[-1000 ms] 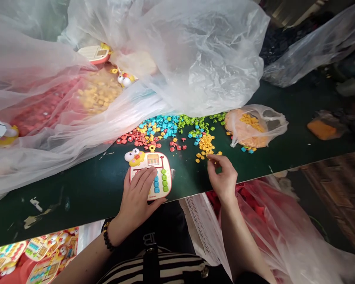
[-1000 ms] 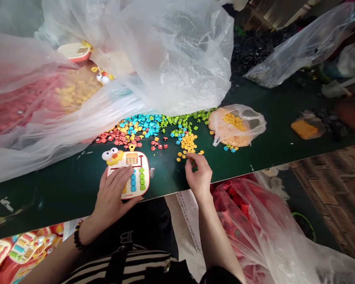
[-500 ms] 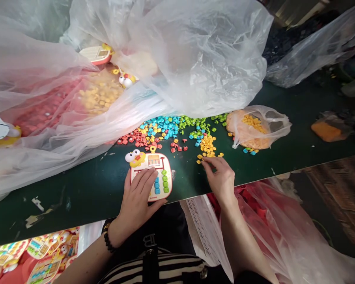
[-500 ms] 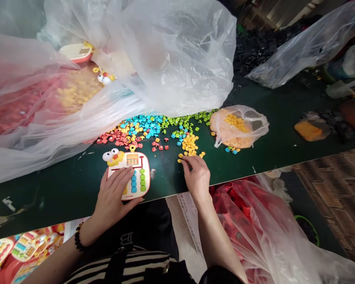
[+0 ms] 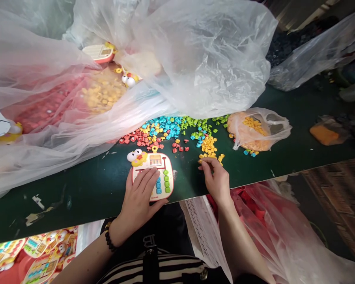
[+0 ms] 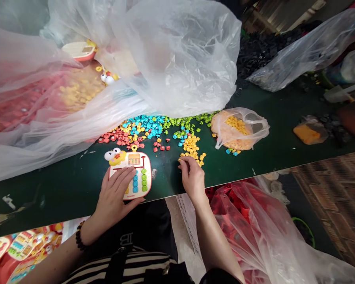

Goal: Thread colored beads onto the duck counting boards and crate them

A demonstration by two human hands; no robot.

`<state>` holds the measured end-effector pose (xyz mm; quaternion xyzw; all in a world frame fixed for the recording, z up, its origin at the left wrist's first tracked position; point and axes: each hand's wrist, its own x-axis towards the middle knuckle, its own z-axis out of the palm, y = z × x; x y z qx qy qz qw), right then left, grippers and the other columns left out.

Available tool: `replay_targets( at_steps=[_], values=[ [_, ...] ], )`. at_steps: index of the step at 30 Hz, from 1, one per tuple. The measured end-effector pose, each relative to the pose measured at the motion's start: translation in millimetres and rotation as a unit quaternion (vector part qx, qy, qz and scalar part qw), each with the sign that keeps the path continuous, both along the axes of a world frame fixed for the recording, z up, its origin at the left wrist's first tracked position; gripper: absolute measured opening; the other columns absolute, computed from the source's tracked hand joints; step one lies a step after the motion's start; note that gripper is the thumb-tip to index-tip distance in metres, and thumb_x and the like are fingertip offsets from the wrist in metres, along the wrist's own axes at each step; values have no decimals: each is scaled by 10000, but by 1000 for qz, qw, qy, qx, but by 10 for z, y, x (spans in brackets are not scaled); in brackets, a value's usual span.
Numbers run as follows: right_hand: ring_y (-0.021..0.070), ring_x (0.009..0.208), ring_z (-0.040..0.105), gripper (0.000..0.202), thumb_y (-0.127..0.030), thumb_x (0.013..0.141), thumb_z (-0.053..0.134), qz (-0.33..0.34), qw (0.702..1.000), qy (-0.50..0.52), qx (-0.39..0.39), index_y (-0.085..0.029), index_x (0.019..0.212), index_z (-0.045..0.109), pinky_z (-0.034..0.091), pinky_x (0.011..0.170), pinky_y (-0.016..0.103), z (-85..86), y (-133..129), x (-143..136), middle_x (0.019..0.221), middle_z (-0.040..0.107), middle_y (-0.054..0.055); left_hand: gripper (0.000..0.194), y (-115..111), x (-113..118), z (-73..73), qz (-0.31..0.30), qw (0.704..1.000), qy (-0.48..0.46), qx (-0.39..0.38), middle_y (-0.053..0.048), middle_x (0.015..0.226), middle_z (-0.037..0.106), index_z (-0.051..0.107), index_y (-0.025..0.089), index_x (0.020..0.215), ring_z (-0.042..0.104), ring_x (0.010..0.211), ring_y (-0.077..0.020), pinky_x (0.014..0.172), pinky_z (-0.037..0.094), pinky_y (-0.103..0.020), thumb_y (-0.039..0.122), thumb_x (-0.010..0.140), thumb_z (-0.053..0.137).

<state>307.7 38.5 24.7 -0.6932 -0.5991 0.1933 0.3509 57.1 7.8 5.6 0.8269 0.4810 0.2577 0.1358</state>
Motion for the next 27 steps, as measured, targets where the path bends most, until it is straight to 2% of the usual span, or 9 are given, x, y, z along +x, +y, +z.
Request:
replay_targets(
  at_steps=[2, 4, 6, 11, 16, 19, 21, 27],
  values=[
    [157, 606, 644, 216, -431, 908, 511, 18, 982, 183, -40, -225, 897, 573, 523, 553, 288, 63, -9, -83, 785, 695, 31, 615, 2, 0, 4, -1, 1000, -4, -3, -127, 1358, 552, 406, 179, 1375, 482, 1277, -280, 1165, 151, -535, 412, 841, 604],
    [131, 566, 629, 217, -444, 864, 590, 42, 939, 332, -78, -228, 857, 574, 503, 504, 253, 109, -4, -164, 759, 698, 10, 600, 3, 1, 9, 0, 1000, -7, -7, -124, 1361, 551, 414, 179, 1367, 482, 1277, -275, 1166, 152, -532, 405, 843, 602],
    [116, 568, 627, 224, -430, 799, 685, 52, 894, 432, -104, -226, 807, 595, 498, 495, 233, 127, 14, -233, 753, 704, 1, 588, 4, 3, 14, 1, 1000, -10, -9, -122, 1362, 551, 418, 176, 1361, 480, 1278, -272, 1168, 148, -530, 400, 847, 596],
    [79, 583, 641, 261, -358, 659, 832, 43, 807, 570, -149, -237, 838, 685, 498, 511, 178, 81, 67, -345, 745, 719, -24, 573, 7, 5, 18, 1, 1000, -11, -8, -116, 1353, 559, 435, 180, 1347, 481, 1275, -267, 1168, 152, -528, 404, 845, 598],
    [57, 606, 657, 287, -299, 583, 886, 41, 758, 624, -186, -244, 811, 722, 509, 549, 138, 20, 90, -386, 740, 723, -35, 543, 9, 3, 15, 2, 1000, -14, 0, -113, 1349, 562, 454, 174, 1328, 485, 1266, -259, 1164, 156, -520, 420, 860, 579],
    [51, 595, 651, 278, -263, 576, 890, 46, 752, 631, -186, -250, 800, 726, 511, 554, 132, 10, 105, -404, 725, 714, -43, 532, 9, 2, 14, 0, 1000, -13, -2, -115, 1354, 558, 458, 170, 1328, 480, 1269, -258, 1163, 155, -521, 423, 872, 560],
    [48, 581, 642, 267, -267, 584, 886, 50, 761, 622, -177, -256, 796, 724, 508, 549, 134, 15, 114, -427, 712, 703, -50, 527, 9, 1, 14, -2, 1000, -9, -3, -120, 1353, 557, 464, 166, 1327, 480, 1269, -262, 1160, 164, -527, 420, 873, 552],
    [94, 583, 641, 244, -364, 633, 846, 61, 840, 523, -130, -246, 799, 711, 509, 551, 202, 7, 140, -509, 686, 696, -31, 540, 20, -10, 1, -2, 1000, 8, 3, -127, 1346, 559, 489, 172, 1319, 485, 1261, -279, 1146, 198, -547, 423, 849, 580]
  ],
)
